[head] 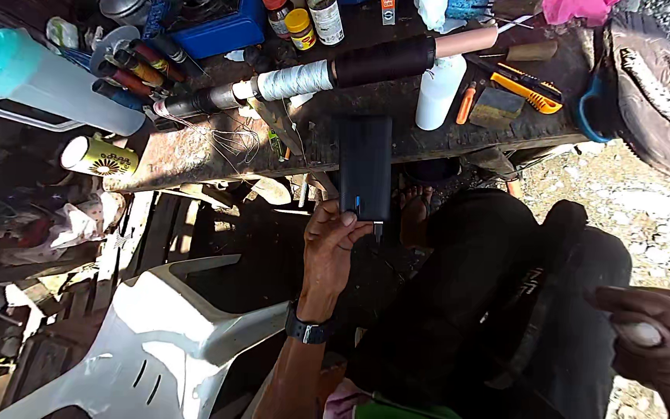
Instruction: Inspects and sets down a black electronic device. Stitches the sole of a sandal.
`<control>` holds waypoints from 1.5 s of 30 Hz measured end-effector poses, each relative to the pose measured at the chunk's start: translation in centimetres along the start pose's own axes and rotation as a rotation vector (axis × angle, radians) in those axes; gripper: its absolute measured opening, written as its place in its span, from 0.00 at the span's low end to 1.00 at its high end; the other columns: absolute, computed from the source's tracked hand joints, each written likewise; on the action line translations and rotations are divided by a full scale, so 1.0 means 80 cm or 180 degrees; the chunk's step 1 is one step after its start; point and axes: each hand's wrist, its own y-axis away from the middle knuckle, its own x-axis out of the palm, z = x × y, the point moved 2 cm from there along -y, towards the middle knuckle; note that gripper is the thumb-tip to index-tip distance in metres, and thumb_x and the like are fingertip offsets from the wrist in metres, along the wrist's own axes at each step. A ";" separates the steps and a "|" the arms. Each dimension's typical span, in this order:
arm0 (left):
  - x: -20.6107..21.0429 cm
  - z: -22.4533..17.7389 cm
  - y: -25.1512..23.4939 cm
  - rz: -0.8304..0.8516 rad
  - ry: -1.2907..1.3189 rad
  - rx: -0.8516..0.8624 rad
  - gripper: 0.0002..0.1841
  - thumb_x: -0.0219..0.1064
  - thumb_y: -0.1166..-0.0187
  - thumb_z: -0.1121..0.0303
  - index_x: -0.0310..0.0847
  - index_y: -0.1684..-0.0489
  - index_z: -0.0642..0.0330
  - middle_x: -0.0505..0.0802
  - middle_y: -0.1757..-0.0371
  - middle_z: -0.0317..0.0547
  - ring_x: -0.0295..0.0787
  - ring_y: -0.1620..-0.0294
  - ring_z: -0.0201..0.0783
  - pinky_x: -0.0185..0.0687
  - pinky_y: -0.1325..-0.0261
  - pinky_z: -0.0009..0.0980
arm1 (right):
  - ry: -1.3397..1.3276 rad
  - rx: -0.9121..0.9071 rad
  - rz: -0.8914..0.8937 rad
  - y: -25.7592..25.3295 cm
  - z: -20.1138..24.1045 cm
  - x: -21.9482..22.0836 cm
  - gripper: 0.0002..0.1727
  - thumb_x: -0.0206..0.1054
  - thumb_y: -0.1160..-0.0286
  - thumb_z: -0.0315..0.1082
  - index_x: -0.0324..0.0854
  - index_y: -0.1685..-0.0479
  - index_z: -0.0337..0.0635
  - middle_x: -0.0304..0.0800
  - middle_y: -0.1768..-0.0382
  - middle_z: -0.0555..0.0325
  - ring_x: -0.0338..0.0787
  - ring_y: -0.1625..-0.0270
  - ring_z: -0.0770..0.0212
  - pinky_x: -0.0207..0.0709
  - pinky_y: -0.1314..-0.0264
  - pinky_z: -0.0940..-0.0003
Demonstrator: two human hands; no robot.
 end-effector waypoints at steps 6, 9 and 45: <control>0.058 -0.004 0.048 0.0748 0.0189 0.0035 0.12 0.71 0.21 0.70 0.86 0.43 0.61 0.93 0.45 0.56 0.94 0.46 0.46 0.92 0.43 0.44 | -0.0810 0.0176 0.0354 -0.053 0.020 0.113 0.25 0.62 0.11 0.43 0.78 0.27 0.32 0.93 0.50 0.62 0.84 0.69 0.78 0.76 0.75 0.84; 0.076 -0.006 0.050 0.1085 0.0028 0.0171 0.13 0.69 0.19 0.69 0.86 0.41 0.61 0.93 0.44 0.52 0.93 0.45 0.42 0.90 0.42 0.40 | -0.1578 0.0167 0.0350 -0.062 0.014 0.113 0.18 0.63 0.12 0.37 0.82 0.35 0.33 0.91 0.60 0.63 0.79 0.77 0.77 0.74 0.80 0.84; 0.125 -0.028 -0.023 -0.0167 0.1417 -0.0948 0.35 0.39 0.13 0.34 0.78 0.39 0.55 0.90 0.51 0.49 0.93 0.51 0.46 0.92 0.48 0.46 | -0.0736 0.0113 0.0824 -0.044 0.028 0.152 0.20 0.57 0.09 0.49 0.89 0.60 0.48 0.85 0.69 0.70 0.80 0.69 0.78 0.72 0.69 0.80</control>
